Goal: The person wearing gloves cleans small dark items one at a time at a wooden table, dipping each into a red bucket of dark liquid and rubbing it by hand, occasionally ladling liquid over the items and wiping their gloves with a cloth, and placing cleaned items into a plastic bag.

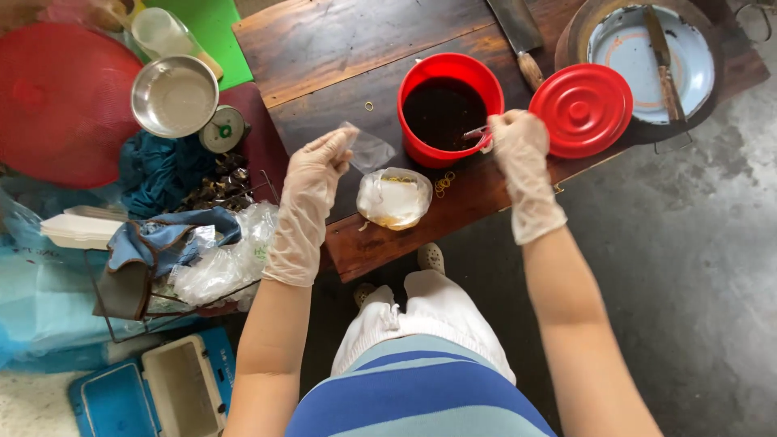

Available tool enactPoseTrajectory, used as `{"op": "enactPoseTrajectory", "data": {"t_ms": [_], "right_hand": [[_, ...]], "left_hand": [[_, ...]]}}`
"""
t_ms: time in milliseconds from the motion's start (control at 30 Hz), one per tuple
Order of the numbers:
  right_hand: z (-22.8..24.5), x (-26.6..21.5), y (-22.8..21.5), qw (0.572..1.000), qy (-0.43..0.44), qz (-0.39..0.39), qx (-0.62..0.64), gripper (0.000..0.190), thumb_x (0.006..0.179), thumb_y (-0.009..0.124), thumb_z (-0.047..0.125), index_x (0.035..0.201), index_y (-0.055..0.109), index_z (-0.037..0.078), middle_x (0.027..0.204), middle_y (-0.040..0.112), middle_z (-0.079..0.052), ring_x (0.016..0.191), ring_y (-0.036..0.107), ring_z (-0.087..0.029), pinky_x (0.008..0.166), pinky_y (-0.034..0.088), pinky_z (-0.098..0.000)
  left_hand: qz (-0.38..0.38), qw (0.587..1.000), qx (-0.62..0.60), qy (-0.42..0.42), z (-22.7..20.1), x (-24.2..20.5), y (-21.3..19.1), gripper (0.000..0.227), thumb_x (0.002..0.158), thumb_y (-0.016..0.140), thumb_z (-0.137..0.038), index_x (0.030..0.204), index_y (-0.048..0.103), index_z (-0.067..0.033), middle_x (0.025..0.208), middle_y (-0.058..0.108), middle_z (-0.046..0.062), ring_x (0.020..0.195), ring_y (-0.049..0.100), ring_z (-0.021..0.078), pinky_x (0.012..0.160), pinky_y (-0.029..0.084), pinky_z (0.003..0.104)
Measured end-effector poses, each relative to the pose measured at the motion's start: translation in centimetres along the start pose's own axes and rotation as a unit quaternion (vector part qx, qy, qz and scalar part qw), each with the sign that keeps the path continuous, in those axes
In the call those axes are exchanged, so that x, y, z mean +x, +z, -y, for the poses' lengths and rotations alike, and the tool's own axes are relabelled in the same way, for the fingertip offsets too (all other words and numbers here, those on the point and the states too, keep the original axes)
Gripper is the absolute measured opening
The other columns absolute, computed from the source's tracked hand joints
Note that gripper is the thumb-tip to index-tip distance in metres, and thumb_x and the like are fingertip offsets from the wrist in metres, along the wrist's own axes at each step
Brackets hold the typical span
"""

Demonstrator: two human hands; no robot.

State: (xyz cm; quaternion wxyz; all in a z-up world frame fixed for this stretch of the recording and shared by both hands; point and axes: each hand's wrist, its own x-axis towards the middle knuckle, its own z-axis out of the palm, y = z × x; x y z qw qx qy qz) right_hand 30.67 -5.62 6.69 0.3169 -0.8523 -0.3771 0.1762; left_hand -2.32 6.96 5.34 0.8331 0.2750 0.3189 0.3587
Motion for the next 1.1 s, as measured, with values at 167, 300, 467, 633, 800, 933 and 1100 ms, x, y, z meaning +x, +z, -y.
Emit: {"op": "enactPoseTrajectory", "data": {"t_ms": [167, 300, 467, 633, 800, 933, 1100], "right_hand": [[-2.7, 5.9, 1.4, 0.964, 0.031, 0.023, -0.261, 0.046, 0.09, 0.075, 0.051, 0.093, 0.08, 0.006, 0.087, 0.074, -0.019, 0.084, 0.071, -0.038, 0.072, 0.054, -0.0493], [-2.9, 7.1, 3.1, 0.935, -0.002, 0.083, -0.343, 0.038, 0.08, 0.081, 0.047, 0.089, 0.08, 0.01, 0.084, 0.076, -0.016, 0.079, 0.073, -0.033, 0.068, 0.056, -0.0453], [-0.9, 5.4, 5.3, 0.913, -0.22, 0.032, -0.341, 0.032, 0.081, 0.084, 0.042, 0.083, 0.08, 0.01, 0.078, 0.074, -0.014, 0.073, 0.072, -0.033, 0.064, 0.056, -0.0466], [-3.0, 7.4, 8.6, 0.971, -0.195, 0.122, -0.058, 0.018, 0.075, 0.084, 0.024, 0.088, 0.078, 0.014, 0.08, 0.072, -0.008, 0.077, 0.072, -0.031, 0.073, 0.057, -0.0441], [-1.7, 8.9, 6.8, 0.89, -0.434, 0.032, -0.136, 0.01, 0.076, 0.083, 0.021, 0.079, 0.077, 0.014, 0.079, 0.067, -0.007, 0.08, 0.066, -0.031, 0.069, 0.051, -0.0458], [-1.6, 10.7, 5.6, 0.827, -0.522, -0.049, -0.205, 0.01, 0.078, 0.08, 0.022, 0.073, 0.074, 0.015, 0.078, 0.065, -0.004, 0.082, 0.063, -0.029, 0.069, 0.047, -0.0453], [-4.6, 10.1, 4.0, 0.842, -0.45, -0.035, -0.296, 0.014, 0.079, 0.076, 0.023, 0.069, 0.073, 0.014, 0.078, 0.068, -0.006, 0.081, 0.066, -0.029, 0.071, 0.049, -0.0458]], "left_hand": [[-0.063, 0.996, 0.069, 0.0, 1.6, 0.0, 0.9, 0.023, 0.091, 0.077, -0.015, 0.111, 0.077, -0.0037, 0.101, 0.08, 0.005, 0.077, 0.068, 0.0106, 0.073, 0.057, 0.026], [-0.074, 0.989, 0.128, 0.015, 1.9, 0.2, 1.8, 0.023, 0.09, 0.078, -0.017, 0.109, 0.08, -0.005, 0.099, 0.08, 0.003, 0.074, 0.067, 0.0107, 0.071, 0.054, 0.024], [-0.108, 0.976, 0.182, 0.047, 2.8, 1.0, 3.5, 0.021, 0.089, 0.079, -0.018, 0.106, 0.081, -0.0057, 0.094, 0.078, 0.002, 0.074, 0.068, 0.011, 0.074, 0.052, 0.025], [-0.139, 0.968, 0.2, 0.059, 3.5, 1.9, 4.2, 0.021, 0.088, 0.08, -0.019, 0.105, 0.081, -0.0073, 0.094, 0.078, 0.002, 0.072, 0.068, 0.0108, 0.072, 0.05, 0.027], [-0.153, 0.966, 0.201, 0.056, 3.5, 2.6, 4.6, 0.02, 0.087, 0.079, -0.02, 0.104, 0.082, -0.008, 0.094, 0.079, 0.0, 0.072, 0.069, 0.0105, 0.072, 0.051, 0.026], [-0.159, 0.962, 0.216, 0.053, 4.0, 3.0, 4.3, 0.021, 0.089, 0.08, -0.021, 0.105, 0.082, -0.0083, 0.094, 0.078, 0.002, 0.072, 0.068, 0.011, 0.074, 0.05, 0.026], [-0.161, 0.962, 0.216, 0.042, 3.7, 2.2, 4.7, 0.023, 0.088, 0.08, -0.022, 0.106, 0.081, -0.0089, 0.097, 0.079, 0.001, 0.074, 0.069, 0.0113, 0.075, 0.05, 0.027]]}}
